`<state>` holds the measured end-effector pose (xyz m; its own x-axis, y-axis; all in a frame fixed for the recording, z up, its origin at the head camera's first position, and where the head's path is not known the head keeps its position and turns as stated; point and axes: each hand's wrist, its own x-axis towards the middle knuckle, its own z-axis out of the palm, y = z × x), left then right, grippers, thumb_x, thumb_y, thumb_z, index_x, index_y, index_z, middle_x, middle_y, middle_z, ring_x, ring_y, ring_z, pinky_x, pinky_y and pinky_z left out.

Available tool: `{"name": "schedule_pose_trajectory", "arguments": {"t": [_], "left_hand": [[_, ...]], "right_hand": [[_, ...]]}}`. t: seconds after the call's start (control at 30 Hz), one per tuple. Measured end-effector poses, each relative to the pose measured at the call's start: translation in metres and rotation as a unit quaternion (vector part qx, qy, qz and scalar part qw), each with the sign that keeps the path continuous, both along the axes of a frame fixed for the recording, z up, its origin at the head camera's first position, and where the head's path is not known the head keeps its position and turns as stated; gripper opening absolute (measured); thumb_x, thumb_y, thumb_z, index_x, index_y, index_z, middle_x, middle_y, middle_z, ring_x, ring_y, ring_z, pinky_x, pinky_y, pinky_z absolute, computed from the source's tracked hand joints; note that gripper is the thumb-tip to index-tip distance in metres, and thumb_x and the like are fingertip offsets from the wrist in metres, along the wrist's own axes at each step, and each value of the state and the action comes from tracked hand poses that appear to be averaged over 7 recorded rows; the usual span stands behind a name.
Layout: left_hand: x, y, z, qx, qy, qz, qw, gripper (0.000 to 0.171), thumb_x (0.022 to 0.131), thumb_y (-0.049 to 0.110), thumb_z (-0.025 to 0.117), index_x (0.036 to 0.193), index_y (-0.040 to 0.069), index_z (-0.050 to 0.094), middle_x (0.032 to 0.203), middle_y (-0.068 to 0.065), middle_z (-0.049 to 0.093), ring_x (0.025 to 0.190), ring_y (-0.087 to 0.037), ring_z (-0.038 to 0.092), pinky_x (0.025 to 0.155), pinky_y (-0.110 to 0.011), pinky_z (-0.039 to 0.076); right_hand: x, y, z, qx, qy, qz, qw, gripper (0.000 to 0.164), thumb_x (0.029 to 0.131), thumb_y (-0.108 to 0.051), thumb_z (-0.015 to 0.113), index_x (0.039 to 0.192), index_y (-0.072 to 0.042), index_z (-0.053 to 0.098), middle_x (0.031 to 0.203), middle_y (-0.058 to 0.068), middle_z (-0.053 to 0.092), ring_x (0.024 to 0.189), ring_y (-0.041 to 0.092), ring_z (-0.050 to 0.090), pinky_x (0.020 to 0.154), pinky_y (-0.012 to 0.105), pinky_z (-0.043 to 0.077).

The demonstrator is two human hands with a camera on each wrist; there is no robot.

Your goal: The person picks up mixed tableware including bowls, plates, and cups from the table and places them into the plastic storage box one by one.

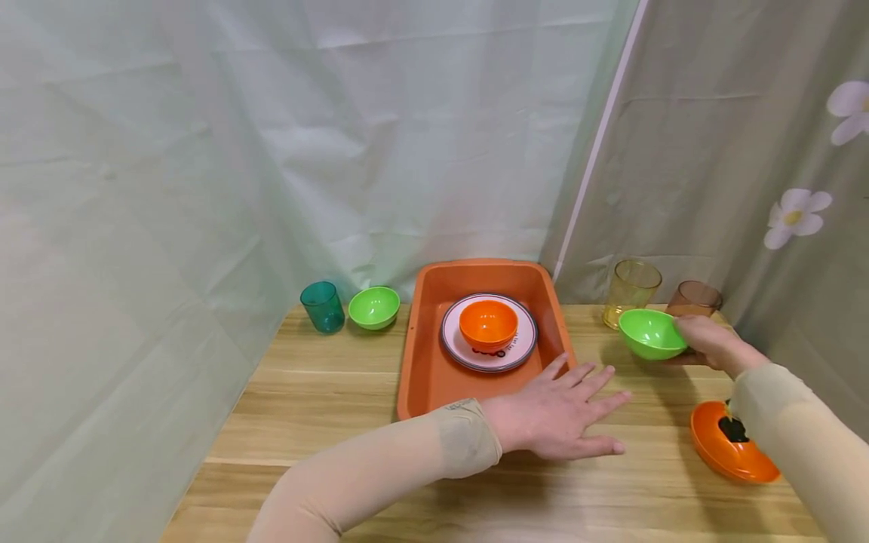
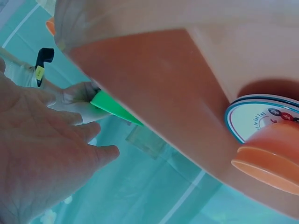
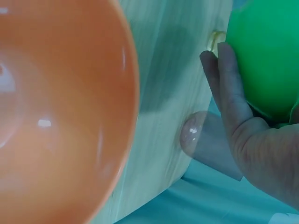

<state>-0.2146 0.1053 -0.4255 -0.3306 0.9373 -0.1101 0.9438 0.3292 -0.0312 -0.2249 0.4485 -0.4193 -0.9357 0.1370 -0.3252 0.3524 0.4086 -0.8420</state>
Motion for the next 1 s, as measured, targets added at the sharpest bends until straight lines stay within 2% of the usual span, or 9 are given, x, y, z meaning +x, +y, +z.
{"name": "schedule_pose_trajectory", "arguments": {"t": [0.07, 0.17, 0.27, 0.4, 0.53, 0.7, 0.83, 0.93, 1.0], "left_hand": [[-0.002, -0.002, 0.0, 0.005, -0.005, 0.001, 1.0, 0.073, 0.096, 0.079, 0.01, 0.161, 0.048, -0.003, 0.17, 0.012, -0.01, 0.156, -0.013, -0.008, 0.124, -0.046, -0.005], [-0.006, -0.007, 0.0, 0.015, -0.005, 0.002, 0.9999, 0.073, 0.096, 0.079, 0.01, 0.161, 0.047, -0.002, 0.17, 0.01, -0.009, 0.156, -0.015, -0.004, 0.124, -0.045, -0.006], [-0.01, -0.013, 0.0, 0.027, 0.003, 0.006, 0.9996, 0.075, 0.097, 0.079, 0.01, 0.163, 0.045, 0.003, 0.171, 0.009, -0.005, 0.157, -0.016, 0.001, 0.124, -0.045, -0.004], [-0.017, -0.022, -0.001, 0.04, 0.013, 0.013, 0.999, 0.075, 0.097, 0.078, 0.011, 0.164, 0.043, 0.01, 0.172, 0.007, 0.003, 0.157, -0.016, 0.005, 0.125, -0.047, 0.0], [-0.026, -0.035, -0.003, 0.053, 0.0, 0.019, 0.9984, 0.077, 0.098, 0.077, 0.01, 0.164, 0.039, 0.013, 0.172, 0.005, 0.004, 0.157, -0.019, 0.002, 0.125, -0.049, 0.001], [-0.038, -0.055, -0.002, 0.062, -0.03, 0.037, 0.997, 0.077, 0.099, 0.076, 0.011, 0.165, 0.037, 0.008, 0.172, 0.002, 0.0, 0.157, -0.022, 0.001, 0.125, -0.049, -0.002], [-0.046, -0.074, -0.002, 0.072, -0.026, 0.047, 0.996, 0.078, 0.099, 0.075, 0.011, 0.165, 0.034, 0.006, 0.172, 0.001, 0.0, 0.157, -0.024, 0.003, 0.124, -0.053, 0.002], [-0.053, -0.087, -0.003, 0.081, -0.02, 0.055, 0.995, 0.078, 0.1, 0.075, 0.012, 0.166, 0.033, 0.006, 0.172, 0.0, 0.001, 0.157, -0.026, 0.003, 0.124, -0.055, 0.003], [-0.057, -0.096, -0.002, 0.083, -0.015, 0.059, 0.9946, 0.079, 0.1, 0.074, 0.012, 0.166, 0.031, 0.008, 0.172, -0.001, 0.002, 0.157, -0.027, 0.004, 0.124, -0.056, 0.003]], "right_hand": [[0.001, -0.001, 0.002, -0.015, -0.003, -0.004, 1.0, 0.056, 0.112, -0.02, 0.016, 0.146, 0.025, 0.011, 0.103, 0.011, 0.058, 0.081, 0.009, 0.068, 0.084, 0.046, 0.06], [0.002, -0.004, 0.004, -0.038, -0.006, -0.012, 0.999, 0.06, 0.112, -0.024, 0.015, 0.148, 0.024, 0.009, 0.106, 0.012, 0.058, 0.084, 0.011, 0.069, 0.087, 0.047, 0.058], [0.004, -0.005, 0.006, -0.064, -0.006, -0.014, 0.998, 0.061, 0.113, -0.025, 0.014, 0.149, 0.023, 0.006, 0.11, 0.016, 0.057, 0.087, 0.012, 0.069, 0.09, 0.049, 0.056], [0.008, -0.006, 0.007, -0.104, -0.008, -0.019, 0.994, 0.06, 0.113, -0.025, 0.017, 0.151, 0.02, 0.005, 0.107, 0.011, 0.059, 0.09, 0.015, 0.069, 0.092, 0.051, 0.055], [0.014, -0.008, 0.01, -0.132, -0.011, -0.039, 0.99, 0.063, 0.113, -0.027, 0.019, 0.154, 0.017, 0.002, 0.104, 0.008, 0.061, 0.091, 0.017, 0.07, 0.092, 0.05, 0.055], [0.019, -0.017, 0.015, -0.173, -0.008, -0.065, 0.983, 0.066, 0.113, -0.027, 0.024, 0.156, 0.015, -0.003, 0.103, 0.007, 0.062, 0.091, 0.018, 0.071, 0.095, 0.05, 0.054], [0.021, -0.025, 0.018, -0.208, 0.0, -0.06, 0.976, 0.068, 0.113, -0.028, 0.025, 0.157, 0.011, -0.009, 0.124, 0.02, 0.052, 0.094, 0.017, 0.07, 0.098, 0.051, 0.052], [0.021, -0.034, 0.021, -0.23, 0.007, -0.05, 0.972, 0.068, 0.113, -0.03, 0.025, 0.159, 0.006, -0.012, 0.145, 0.031, 0.03, 0.096, 0.015, 0.069, 0.097, 0.05, 0.053], [0.02, -0.04, 0.023, -0.239, 0.013, -0.041, 0.97, 0.068, 0.113, -0.031, 0.025, 0.159, 0.003, -0.012, 0.152, 0.031, 0.019, 0.097, 0.015, 0.069, 0.097, 0.049, 0.053]]}}
